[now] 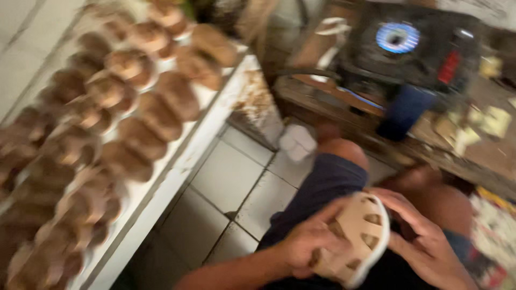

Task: The person sits on the floor and shapes a leather sandal upper over a wooden shoe last, trimming the edges with a knife. They heat a white rubber sole over a gas burner flame, press the sole onto the lasted upper, and continue trimming and pressing the sole edges by hand.

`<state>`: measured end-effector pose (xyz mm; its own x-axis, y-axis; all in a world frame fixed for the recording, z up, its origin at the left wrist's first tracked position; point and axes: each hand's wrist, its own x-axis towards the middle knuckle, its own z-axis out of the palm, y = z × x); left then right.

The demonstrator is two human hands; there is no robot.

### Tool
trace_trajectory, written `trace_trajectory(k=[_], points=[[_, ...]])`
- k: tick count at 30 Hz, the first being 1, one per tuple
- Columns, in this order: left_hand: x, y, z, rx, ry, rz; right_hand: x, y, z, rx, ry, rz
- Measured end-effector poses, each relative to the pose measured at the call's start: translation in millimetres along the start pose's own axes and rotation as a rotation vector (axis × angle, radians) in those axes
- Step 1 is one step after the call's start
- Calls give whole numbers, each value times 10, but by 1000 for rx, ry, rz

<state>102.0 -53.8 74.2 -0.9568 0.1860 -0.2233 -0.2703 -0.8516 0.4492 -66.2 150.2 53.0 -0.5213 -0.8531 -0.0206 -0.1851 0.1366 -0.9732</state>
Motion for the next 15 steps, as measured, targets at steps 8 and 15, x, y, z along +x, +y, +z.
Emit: trace_trajectory(k=[8,15], points=[[-1212,1773,-93,268,328,574,586,1157,-209,-374,254,525],[-1599,3135,162,312,667,1102,730,2104,-579,-579,182,393]])
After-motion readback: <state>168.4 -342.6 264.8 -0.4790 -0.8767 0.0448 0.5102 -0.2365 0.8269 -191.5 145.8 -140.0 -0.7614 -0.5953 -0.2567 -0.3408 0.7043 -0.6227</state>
